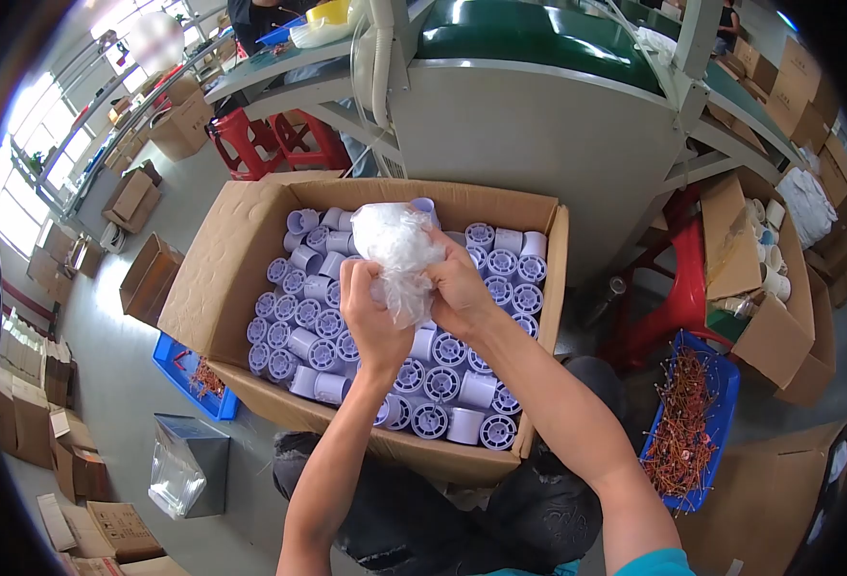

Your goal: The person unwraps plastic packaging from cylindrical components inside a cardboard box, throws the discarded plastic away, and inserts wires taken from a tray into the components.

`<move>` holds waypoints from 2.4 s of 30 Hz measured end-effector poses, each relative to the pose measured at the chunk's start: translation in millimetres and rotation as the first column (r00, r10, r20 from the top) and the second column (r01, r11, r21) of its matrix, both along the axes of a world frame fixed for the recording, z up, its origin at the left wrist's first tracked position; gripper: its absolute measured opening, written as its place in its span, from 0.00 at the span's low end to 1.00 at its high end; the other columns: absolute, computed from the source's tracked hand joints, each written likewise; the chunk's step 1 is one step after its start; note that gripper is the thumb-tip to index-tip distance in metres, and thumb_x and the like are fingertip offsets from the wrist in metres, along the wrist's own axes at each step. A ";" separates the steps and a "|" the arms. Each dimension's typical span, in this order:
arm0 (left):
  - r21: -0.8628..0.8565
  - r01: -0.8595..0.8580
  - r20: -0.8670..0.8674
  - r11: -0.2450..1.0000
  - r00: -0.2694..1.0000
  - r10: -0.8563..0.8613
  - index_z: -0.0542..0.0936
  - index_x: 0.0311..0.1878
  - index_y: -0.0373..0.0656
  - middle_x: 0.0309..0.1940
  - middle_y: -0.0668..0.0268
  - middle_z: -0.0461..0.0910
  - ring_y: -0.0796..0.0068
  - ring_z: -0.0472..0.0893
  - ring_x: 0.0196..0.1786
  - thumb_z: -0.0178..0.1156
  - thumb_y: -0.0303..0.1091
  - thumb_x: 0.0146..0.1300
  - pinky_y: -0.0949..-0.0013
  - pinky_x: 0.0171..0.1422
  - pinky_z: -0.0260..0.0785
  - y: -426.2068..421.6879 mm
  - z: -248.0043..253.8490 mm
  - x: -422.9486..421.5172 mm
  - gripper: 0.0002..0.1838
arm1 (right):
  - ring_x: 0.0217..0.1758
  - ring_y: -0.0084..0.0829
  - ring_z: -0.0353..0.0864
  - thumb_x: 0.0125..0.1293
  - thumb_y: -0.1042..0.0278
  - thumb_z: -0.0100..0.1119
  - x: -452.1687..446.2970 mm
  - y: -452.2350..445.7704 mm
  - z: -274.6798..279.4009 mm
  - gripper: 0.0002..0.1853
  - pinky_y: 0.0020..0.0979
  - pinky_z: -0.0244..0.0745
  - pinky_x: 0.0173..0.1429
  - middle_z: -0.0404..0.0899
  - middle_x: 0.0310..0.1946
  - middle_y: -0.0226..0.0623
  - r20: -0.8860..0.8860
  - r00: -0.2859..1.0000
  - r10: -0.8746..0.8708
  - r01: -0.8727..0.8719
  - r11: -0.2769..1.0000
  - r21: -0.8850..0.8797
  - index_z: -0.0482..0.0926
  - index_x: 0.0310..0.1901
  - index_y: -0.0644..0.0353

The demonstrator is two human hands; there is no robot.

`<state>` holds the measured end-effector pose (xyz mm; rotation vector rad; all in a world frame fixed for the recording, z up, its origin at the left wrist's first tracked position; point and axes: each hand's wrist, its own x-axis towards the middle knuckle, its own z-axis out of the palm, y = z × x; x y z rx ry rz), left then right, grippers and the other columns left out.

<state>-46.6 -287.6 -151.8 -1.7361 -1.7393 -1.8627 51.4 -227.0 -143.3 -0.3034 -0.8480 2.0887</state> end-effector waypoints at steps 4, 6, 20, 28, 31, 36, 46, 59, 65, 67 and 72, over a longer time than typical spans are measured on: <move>-0.066 0.094 -0.016 0.993 0.995 -0.095 0.72 0.44 0.34 0.44 0.53 0.69 0.54 0.73 0.44 0.61 0.20 0.43 0.60 0.45 0.67 -10.2 6.0 11.6 0.20 | 0.48 0.30 0.82 0.67 0.79 0.44 -0.5 1.8 4.0 0.18 0.33 0.79 0.54 0.79 0.47 0.35 0.061 0.987 -0.152 0.156 0.985 -0.076 0.72 0.58 0.58; -0.169 0.150 -0.028 0.974 0.987 -0.157 0.74 0.47 0.34 0.50 0.55 0.67 0.60 0.74 0.47 0.58 0.18 0.45 0.66 0.38 0.73 -12.5 8.6 12.9 0.21 | 0.47 0.29 0.82 0.67 0.78 0.44 1.6 7.1 -6.8 0.18 0.33 0.79 0.53 0.79 0.47 0.35 0.095 0.975 -0.200 0.209 0.973 -0.098 0.71 0.58 0.58; -0.134 0.024 -0.160 0.991 0.986 -0.046 0.71 0.34 0.37 0.33 0.56 0.71 0.51 0.73 0.37 0.58 0.19 0.46 0.55 0.40 0.66 10.2 8.0 -27.1 0.10 | 0.55 0.32 0.77 0.60 0.85 0.48 -4.2 -5.7 4.5 0.27 0.35 0.75 0.59 0.76 0.52 0.36 -0.058 0.997 -0.044 0.031 0.979 -0.201 0.66 0.63 0.60; -0.144 0.167 -0.371 0.975 0.905 -0.210 0.71 0.34 0.37 0.32 0.56 0.69 0.53 0.71 0.37 0.59 0.18 0.43 0.56 0.42 0.66 -1.0 8.8 -8.0 0.13 | 0.49 0.32 0.81 0.62 0.85 0.43 -0.7 2.6 -17.6 0.23 0.34 0.80 0.51 0.77 0.51 0.39 0.175 0.960 -0.219 0.254 0.943 -0.215 0.70 0.60 0.65; -0.188 0.182 -0.444 0.965 0.861 -0.249 0.72 0.36 0.36 0.33 0.56 0.70 0.53 0.71 0.39 0.58 0.18 0.44 0.55 0.44 0.68 1.4 7.4 -6.3 0.13 | 0.47 0.31 0.81 0.66 0.81 0.45 2.0 2.5 -22.8 0.18 0.35 0.78 0.52 0.78 0.48 0.38 0.192 0.948 -0.254 0.294 0.930 -0.221 0.72 0.56 0.64; -0.143 0.132 -0.440 0.981 0.879 -0.182 0.70 0.34 0.37 0.34 0.54 0.69 0.50 0.72 0.37 0.56 0.19 0.49 0.53 0.43 0.67 7.8 8.9 -24.4 0.09 | 0.49 0.30 0.80 0.64 0.81 0.48 10.0 -2.1 9.0 0.20 0.34 0.78 0.53 0.77 0.50 0.36 -0.040 0.998 0.055 -0.062 0.975 -0.211 0.71 0.59 0.62; -0.143 0.111 -0.374 0.983 0.914 -0.158 0.72 0.38 0.38 0.38 0.53 0.70 0.49 0.73 0.39 0.58 0.16 0.47 0.54 0.41 0.68 -7.7 22.3 -6.0 0.13 | 0.30 0.18 0.76 0.56 0.83 0.55 -0.3 4.0 -20.2 0.12 0.23 0.69 0.30 0.81 0.33 0.28 0.371 0.835 -0.406 0.354 0.913 0.202 0.82 0.41 0.63; -0.128 0.092 -0.168 0.988 0.979 -0.113 0.66 0.34 0.35 0.52 0.50 0.70 0.52 0.73 0.53 0.57 0.15 0.50 0.61 0.58 0.65 -6.3 15.6 -26.7 0.12 | 0.37 0.40 0.80 0.47 0.74 0.69 -1.4 -3.8 12.4 0.34 0.35 0.75 0.50 0.77 0.29 0.38 0.087 0.172 -0.981 0.393 0.149 0.907 0.72 0.60 0.60; -0.200 0.348 0.207 0.916 0.929 -0.307 0.64 0.29 0.35 0.27 0.62 0.64 0.72 0.62 0.26 0.55 0.14 0.47 0.70 0.30 0.58 -4.9 8.4 -30.9 0.10 | 0.44 0.40 0.79 0.47 0.73 0.69 12.6 4.8 3.3 0.29 0.36 0.72 0.56 0.75 0.41 0.41 0.410 0.764 -0.498 0.072 0.697 0.713 0.76 0.55 0.58; -0.246 0.262 0.085 0.933 0.965 -0.249 0.65 0.27 0.35 0.24 0.62 0.64 0.70 0.62 0.24 0.53 0.14 0.46 0.70 0.28 0.55 -8.9 16.6 -25.0 0.09 | 0.39 0.42 0.80 0.48 0.72 0.67 12.2 -4.3 4.7 0.21 0.39 0.75 0.48 0.74 0.36 0.41 0.398 0.509 -0.763 0.084 0.504 0.859 0.76 0.47 0.60; -0.247 0.123 -0.176 0.961 0.970 -0.169 0.67 0.26 0.35 0.25 0.54 0.69 0.51 0.72 0.27 0.51 0.13 0.46 0.58 0.31 0.63 -17.8 23.1 -12.4 0.06 | 0.41 0.52 0.78 0.50 0.69 0.64 3.3 -19.5 -2.2 0.18 0.48 0.73 0.41 0.72 0.37 0.47 0.435 0.365 -0.823 -0.007 0.465 0.885 0.71 0.43 0.59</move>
